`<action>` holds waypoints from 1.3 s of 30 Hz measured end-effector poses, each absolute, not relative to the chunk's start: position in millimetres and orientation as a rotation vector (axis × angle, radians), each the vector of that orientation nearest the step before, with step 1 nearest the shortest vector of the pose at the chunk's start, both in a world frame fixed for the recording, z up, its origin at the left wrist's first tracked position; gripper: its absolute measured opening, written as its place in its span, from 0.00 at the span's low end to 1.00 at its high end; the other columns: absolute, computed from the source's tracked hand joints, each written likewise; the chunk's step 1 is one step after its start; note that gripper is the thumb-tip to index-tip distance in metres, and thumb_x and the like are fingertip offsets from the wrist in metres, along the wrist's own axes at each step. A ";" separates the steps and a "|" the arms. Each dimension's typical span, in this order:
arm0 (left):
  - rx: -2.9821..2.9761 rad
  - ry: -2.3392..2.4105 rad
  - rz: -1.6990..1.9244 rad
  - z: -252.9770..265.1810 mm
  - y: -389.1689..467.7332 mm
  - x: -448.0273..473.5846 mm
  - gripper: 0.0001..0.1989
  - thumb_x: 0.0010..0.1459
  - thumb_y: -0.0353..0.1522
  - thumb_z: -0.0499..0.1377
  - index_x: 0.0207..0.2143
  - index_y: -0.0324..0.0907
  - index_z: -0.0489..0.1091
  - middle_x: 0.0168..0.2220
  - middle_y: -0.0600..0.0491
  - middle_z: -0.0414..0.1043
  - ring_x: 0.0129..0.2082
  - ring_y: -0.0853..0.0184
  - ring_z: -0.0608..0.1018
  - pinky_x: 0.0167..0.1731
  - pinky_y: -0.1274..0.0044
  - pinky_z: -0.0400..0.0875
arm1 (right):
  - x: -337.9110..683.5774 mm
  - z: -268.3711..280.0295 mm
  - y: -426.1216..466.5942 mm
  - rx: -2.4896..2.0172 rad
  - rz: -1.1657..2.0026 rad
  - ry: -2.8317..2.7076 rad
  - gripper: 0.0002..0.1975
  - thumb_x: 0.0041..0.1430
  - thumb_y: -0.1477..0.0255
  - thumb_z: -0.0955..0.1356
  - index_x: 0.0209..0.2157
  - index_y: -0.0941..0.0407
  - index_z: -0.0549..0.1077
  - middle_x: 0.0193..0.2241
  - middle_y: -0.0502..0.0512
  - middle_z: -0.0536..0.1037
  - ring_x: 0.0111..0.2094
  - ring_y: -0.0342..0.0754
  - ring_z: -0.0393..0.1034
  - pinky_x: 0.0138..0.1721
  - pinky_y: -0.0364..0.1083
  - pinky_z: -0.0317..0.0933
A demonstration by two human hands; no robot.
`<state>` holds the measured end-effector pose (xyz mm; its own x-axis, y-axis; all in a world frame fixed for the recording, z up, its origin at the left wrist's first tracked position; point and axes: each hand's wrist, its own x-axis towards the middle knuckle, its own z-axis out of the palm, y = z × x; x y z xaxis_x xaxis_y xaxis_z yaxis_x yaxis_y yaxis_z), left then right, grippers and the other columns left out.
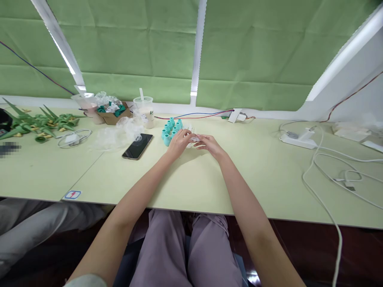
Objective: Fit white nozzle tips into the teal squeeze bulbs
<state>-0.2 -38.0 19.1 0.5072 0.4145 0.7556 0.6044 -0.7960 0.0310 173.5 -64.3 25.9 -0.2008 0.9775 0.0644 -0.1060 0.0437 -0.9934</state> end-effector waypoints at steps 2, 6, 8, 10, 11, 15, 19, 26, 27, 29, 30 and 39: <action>-2.523 -0.877 -1.144 20.6 -36.4 -1.4 0.12 0.61 0.34 0.50 0.44 0.44 0.69 0.39 0.48 0.68 0.38 0.65 0.70 0.40 0.73 0.64 | 174.6 25.4 -64.1 -0.984 1.370 -1.297 0.17 0.46 0.58 0.72 0.32 0.56 0.76 0.32 0.54 0.78 0.29 0.42 0.72 0.31 0.41 0.67; -2.595 -0.975 -1.104 33.6 -29.0 -15.3 0.22 0.53 0.40 0.59 0.50 0.44 0.65 0.44 0.46 0.66 0.44 0.60 0.68 0.45 0.69 0.62 | 177.5 23.5 -60.0 -0.968 1.362 -1.196 0.14 0.43 0.63 0.74 0.31 0.56 0.76 0.31 0.53 0.77 0.28 0.41 0.71 0.35 0.41 0.67; -2.620 -1.119 -1.081 42.1 -21.6 -32.4 0.29 0.47 0.42 0.63 0.51 0.42 0.63 0.44 0.47 0.66 0.45 0.58 0.68 0.46 0.69 0.61 | 179.5 20.5 -56.8 -0.958 1.341 -1.105 0.13 0.44 0.64 0.73 0.31 0.56 0.76 0.32 0.53 0.78 0.28 0.40 0.71 0.37 0.42 0.67; -2.647 -1.272 -1.036 48.3 -12.6 -54.4 0.27 0.45 0.44 0.64 0.47 0.43 0.67 0.41 0.48 0.66 0.42 0.60 0.68 0.44 0.70 0.62 | 181.6 16.9 -54.0 -0.948 1.324 -1.045 0.12 0.45 0.64 0.73 0.31 0.56 0.76 0.32 0.53 0.78 0.29 0.40 0.70 0.38 0.41 0.66; -2.653 -1.329 -1.022 49.9 -8.1 -65.8 0.25 0.44 0.44 0.64 0.44 0.43 0.68 0.40 0.49 0.66 0.41 0.61 0.68 0.44 0.70 0.62 | 182.6 15.1 -53.0 -0.944 1.320 -1.035 0.12 0.45 0.64 0.73 0.31 0.56 0.76 0.32 0.53 0.78 0.29 0.40 0.70 0.37 0.41 0.66; -2.704 -1.496 -0.925 48.2 3.0 -98.8 0.22 0.41 0.45 0.66 0.38 0.45 0.73 0.37 0.51 0.64 0.41 0.61 0.67 0.44 0.71 0.60 | 184.2 10.4 -51.6 -0.950 1.329 -1.050 0.12 0.44 0.64 0.73 0.31 0.56 0.77 0.32 0.53 0.78 0.29 0.40 0.69 0.35 0.39 0.64; -2.723 -1.562 -0.825 42.4 5.2 -104.7 0.21 0.39 0.43 0.67 0.37 0.46 0.74 0.37 0.51 0.64 0.41 0.60 0.66 0.45 0.69 0.58 | 182.9 9.8 -52.2 -0.967 1.332 -1.083 0.13 0.43 0.63 0.73 0.31 0.55 0.76 0.33 0.52 0.77 0.29 0.40 0.69 0.34 0.39 0.63; -2.723 -1.560 -0.900 36.0 11.5 -102.3 0.17 0.39 0.40 0.67 0.34 0.44 0.74 0.36 0.51 0.66 0.39 0.60 0.67 0.45 0.68 0.60 | 181.5 11.2 -54.0 -1.018 1.324 -1.114 0.14 0.44 0.62 0.72 0.33 0.55 0.76 0.34 0.52 0.77 0.29 0.39 0.69 0.34 0.39 0.62; -2.746 -1.572 -0.935 37.2 10.7 -102.4 0.17 0.38 0.40 0.67 0.32 0.43 0.74 0.36 0.50 0.67 0.39 0.60 0.68 0.45 0.67 0.60 | 181.4 11.6 -54.4 -1.020 1.321 -1.119 0.14 0.44 0.62 0.72 0.33 0.55 0.76 0.34 0.52 0.77 0.29 0.39 0.69 0.34 0.39 0.62; -2.817 -1.615 -1.069 42.0 6.6 -102.4 0.17 0.36 0.39 0.67 0.31 0.43 0.73 0.37 0.50 0.69 0.40 0.60 0.69 0.45 0.67 0.62 | 181.5 12.7 -55.3 -1.022 1.318 -1.127 0.14 0.44 0.62 0.72 0.33 0.55 0.76 0.35 0.52 0.77 0.29 0.39 0.69 0.34 0.39 0.62; -2.875 -1.633 -1.176 45.2 3.5 -102.1 0.17 0.37 0.40 0.67 0.31 0.43 0.73 0.38 0.50 0.70 0.41 0.60 0.70 0.45 0.68 0.62 | 181.5 13.2 -55.7 -1.023 1.316 -1.129 0.15 0.44 0.62 0.72 0.33 0.55 0.76 0.35 0.52 0.77 0.30 0.39 0.69 0.34 0.39 0.62; -2.764 -1.301 -2.657 56.8 -9.3 -72.4 0.24 0.55 0.47 0.52 0.51 0.49 0.60 0.50 0.51 0.68 0.51 0.65 0.70 0.46 0.71 0.68 | 182.4 10.9 -54.6 -0.992 1.299 -1.157 0.19 0.42 0.59 0.72 0.35 0.55 0.76 0.35 0.53 0.77 0.30 0.40 0.69 0.36 0.40 0.61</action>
